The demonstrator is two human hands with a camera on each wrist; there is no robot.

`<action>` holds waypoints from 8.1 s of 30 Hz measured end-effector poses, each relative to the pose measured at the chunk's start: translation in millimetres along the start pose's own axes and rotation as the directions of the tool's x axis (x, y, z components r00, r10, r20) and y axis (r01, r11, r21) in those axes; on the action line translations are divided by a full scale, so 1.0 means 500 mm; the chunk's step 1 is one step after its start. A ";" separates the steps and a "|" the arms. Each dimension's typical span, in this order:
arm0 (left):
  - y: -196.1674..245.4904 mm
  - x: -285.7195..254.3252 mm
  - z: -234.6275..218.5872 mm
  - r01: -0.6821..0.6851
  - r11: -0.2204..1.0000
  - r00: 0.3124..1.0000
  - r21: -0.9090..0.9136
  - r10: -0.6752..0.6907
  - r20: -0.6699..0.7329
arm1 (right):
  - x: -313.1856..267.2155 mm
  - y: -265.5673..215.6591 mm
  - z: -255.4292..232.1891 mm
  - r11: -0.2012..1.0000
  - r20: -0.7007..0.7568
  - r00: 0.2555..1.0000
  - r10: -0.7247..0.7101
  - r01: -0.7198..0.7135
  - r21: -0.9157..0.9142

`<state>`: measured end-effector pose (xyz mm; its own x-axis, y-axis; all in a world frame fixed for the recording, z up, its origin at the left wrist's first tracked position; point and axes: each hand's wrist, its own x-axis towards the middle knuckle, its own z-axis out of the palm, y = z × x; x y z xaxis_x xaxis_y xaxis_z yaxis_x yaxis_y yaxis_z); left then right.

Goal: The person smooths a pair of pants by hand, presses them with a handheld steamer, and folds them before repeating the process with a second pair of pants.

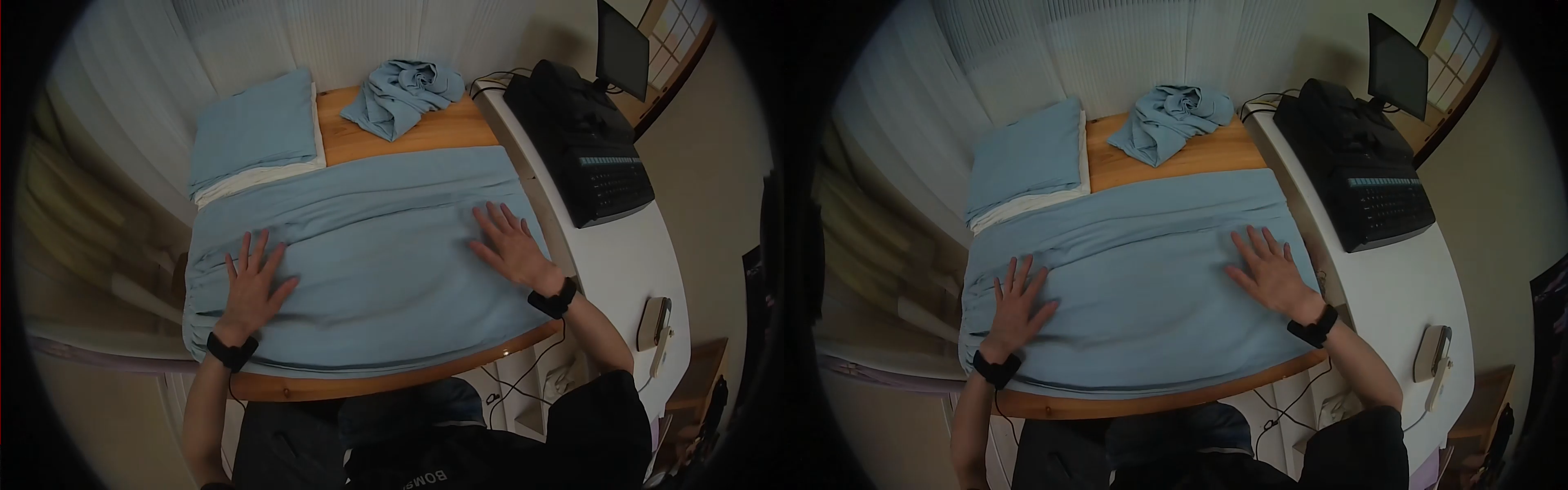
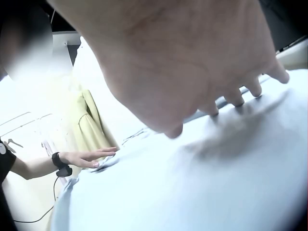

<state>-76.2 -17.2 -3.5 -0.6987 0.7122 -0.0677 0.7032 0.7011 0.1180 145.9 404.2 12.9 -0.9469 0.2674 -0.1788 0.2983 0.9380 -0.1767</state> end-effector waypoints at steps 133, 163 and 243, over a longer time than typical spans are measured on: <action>-0.139 -0.325 0.136 0.307 0.655 0.540 -0.690 -0.717 -0.440 | 0.100 -0.751 0.085 -0.088 0.286 0.835 -0.470 -0.367 0.926; -0.188 -0.325 0.179 0.182 0.622 0.590 -0.761 -0.689 -0.422 | -0.112 -0.691 0.099 -0.089 0.255 0.838 -0.482 -0.336 0.938; -0.325 -0.100 0.131 0.365 0.929 0.928 -0.064 -0.369 -0.057 | -0.244 -0.116 0.017 -0.032 0.094 0.823 0.560 -0.092 0.995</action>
<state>-147.1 -164.4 -84.2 -0.9150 0.4003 -0.0501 0.3896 0.9089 0.1486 245.2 315.0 36.6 -0.6013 0.7244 -0.3372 0.1976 -0.2740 -0.9412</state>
